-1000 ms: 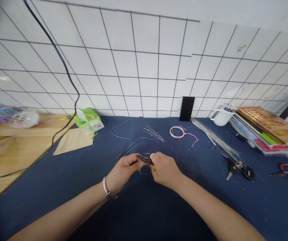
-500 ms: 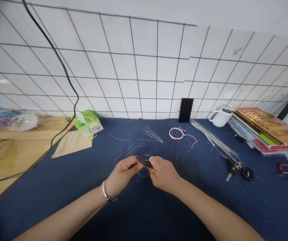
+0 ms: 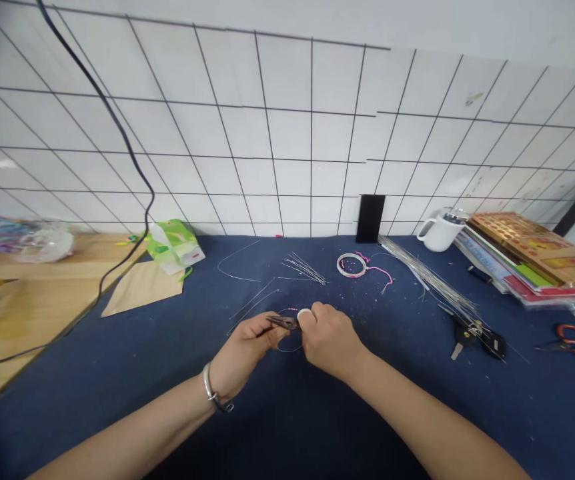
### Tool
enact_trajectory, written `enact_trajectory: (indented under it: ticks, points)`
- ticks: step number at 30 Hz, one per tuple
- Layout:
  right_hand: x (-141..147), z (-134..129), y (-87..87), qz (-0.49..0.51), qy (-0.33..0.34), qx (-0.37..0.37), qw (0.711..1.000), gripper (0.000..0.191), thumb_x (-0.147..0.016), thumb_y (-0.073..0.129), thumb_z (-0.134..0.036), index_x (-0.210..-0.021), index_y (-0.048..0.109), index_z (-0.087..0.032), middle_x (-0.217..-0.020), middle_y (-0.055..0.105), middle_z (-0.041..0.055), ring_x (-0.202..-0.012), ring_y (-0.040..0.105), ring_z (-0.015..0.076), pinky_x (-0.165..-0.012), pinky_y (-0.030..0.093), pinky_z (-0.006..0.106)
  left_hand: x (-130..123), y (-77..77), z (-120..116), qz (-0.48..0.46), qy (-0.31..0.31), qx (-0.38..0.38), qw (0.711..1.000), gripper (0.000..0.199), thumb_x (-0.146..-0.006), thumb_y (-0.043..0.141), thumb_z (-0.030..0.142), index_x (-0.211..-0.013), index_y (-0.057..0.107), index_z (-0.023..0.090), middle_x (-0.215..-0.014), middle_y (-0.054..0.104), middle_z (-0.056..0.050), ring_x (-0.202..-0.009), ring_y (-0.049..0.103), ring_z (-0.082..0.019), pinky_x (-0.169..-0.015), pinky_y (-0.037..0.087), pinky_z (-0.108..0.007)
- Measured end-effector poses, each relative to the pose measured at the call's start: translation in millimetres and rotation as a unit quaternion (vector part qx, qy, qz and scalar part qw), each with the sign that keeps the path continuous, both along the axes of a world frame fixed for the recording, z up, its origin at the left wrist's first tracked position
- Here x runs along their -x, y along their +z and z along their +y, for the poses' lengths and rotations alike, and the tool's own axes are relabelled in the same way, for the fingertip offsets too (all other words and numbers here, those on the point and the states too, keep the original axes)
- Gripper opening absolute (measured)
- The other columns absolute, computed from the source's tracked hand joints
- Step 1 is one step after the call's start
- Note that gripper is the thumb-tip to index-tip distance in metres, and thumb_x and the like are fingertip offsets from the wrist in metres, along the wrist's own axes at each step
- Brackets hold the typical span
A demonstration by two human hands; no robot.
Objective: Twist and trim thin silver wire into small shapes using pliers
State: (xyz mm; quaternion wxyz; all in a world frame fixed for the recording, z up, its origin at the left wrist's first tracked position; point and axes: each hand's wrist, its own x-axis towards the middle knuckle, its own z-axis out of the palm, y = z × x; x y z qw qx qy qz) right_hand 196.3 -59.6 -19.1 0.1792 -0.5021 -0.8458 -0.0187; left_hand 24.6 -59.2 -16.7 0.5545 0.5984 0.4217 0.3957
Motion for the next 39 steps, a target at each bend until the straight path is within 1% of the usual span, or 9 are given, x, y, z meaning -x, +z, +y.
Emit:
enact_trajectory:
  ticks: [5,9,11,16,20,25,33,35,39]
  points:
    - [0,-2,3.8,0.101,0.031,0.105,0.989,0.005,-0.08,0.043,-0.02,-0.078,0.046,-0.017,-0.074,0.047,0.0025,-0.066,0.043,0.0137,-0.06,0.033,0.026,3,6.1,1,0.035,-0.008,-0.072,0.997,0.018,-0.082,0.047,0.02,-0.066,0.053,0.015,-0.064,0.045,0.002,-0.061,0.04,-0.01,-0.059,0.035,-0.022]
    - [4,-5,8.0,0.312,0.113,0.383,0.862,0.016,-0.085,0.042,-0.034,-0.079,0.04,-0.02,-0.061,0.035,-0.0057,-0.05,0.034,0.0076,-0.049,0.03,0.02,10,10.8,4,0.087,-0.034,-0.158,0.983,0.019,-0.083,0.046,0.021,-0.068,0.055,0.015,-0.069,0.051,0.0,-0.066,0.045,-0.012,-0.065,0.037,-0.024]
    - [5,-5,8.4,0.343,0.13,0.429,0.825,0.019,-0.086,0.039,-0.038,-0.079,0.037,-0.02,-0.058,0.031,-0.0068,-0.047,0.031,0.0069,-0.046,0.029,0.02,11,11.0,4,0.089,-0.033,-0.164,0.982,0.018,-0.083,0.046,0.021,-0.07,0.056,0.015,-0.069,0.051,-0.001,-0.067,0.045,-0.012,-0.066,0.037,-0.025]
    - [1,-2,5.5,0.124,0.047,0.123,0.983,0.006,-0.081,0.042,-0.021,-0.077,0.044,-0.017,-0.071,0.045,0.0014,-0.064,0.042,0.0127,-0.057,0.032,0.025,3,8.3,-2,0.03,0.003,-0.052,0.998,0.016,-0.08,0.049,0.02,-0.066,0.053,0.015,-0.062,0.045,0.003,-0.059,0.04,-0.009,-0.057,0.034,-0.021]
    - [-4,2,0.6,-0.017,0.015,-0.04,0.999,0.008,-0.078,0.041,-0.016,-0.076,0.049,-0.017,-0.073,0.047,0.0043,-0.067,0.042,0.0159,-0.058,0.031,0.027,-4,8.3,-7,-0.008,0.018,0.024,1.0,0.012,-0.079,0.051,0.021,-0.069,0.053,0.015,-0.058,0.04,0.005,-0.054,0.035,-0.008,-0.053,0.031,-0.02]
    - [1,-1,3.8,0.147,0.054,0.125,0.98,0.007,-0.081,0.044,-0.022,-0.075,0.044,-0.017,-0.069,0.045,-0.0002,-0.062,0.041,0.0115,-0.057,0.032,0.024,2,7.1,-2,0.013,-0.01,-0.057,0.998,0.018,-0.082,0.049,0.021,-0.066,0.053,0.014,-0.066,0.047,0.001,-0.063,0.041,-0.01,-0.061,0.035,-0.022]
    - [6,-2,7.9,0.426,0.108,0.492,0.752,0.023,-0.081,0.05,-0.041,-0.08,0.042,-0.019,-0.062,0.033,-0.0062,-0.048,0.03,0.0058,-0.043,0.029,0.019,8,6.1,7,0.038,-0.043,-0.091,0.994,0.018,-0.083,0.047,0.023,-0.071,0.056,0.014,-0.07,0.052,0.0,-0.067,0.046,-0.011,-0.064,0.038,-0.023]
    - [6,-1,9.5,0.417,0.1,0.482,0.764,0.02,-0.081,0.052,-0.037,-0.082,0.043,-0.019,-0.065,0.035,-0.0053,-0.052,0.032,0.0063,-0.047,0.031,0.019,8,5.6,8,0.03,-0.044,-0.073,0.996,0.018,-0.083,0.047,0.023,-0.071,0.055,0.014,-0.07,0.052,0.0,-0.066,0.046,-0.011,-0.063,0.038,-0.023]
    - [6,0,14.3,0.324,0.077,0.39,0.858,0.013,-0.083,0.049,-0.029,-0.078,0.042,-0.018,-0.07,0.041,-0.0036,-0.062,0.038,0.0089,-0.058,0.033,0.023,6,3.3,8,0.017,-0.042,-0.039,0.998,0.017,-0.082,0.047,0.023,-0.068,0.053,0.014,-0.067,0.05,0.0,-0.065,0.045,-0.011,-0.062,0.038,-0.023]
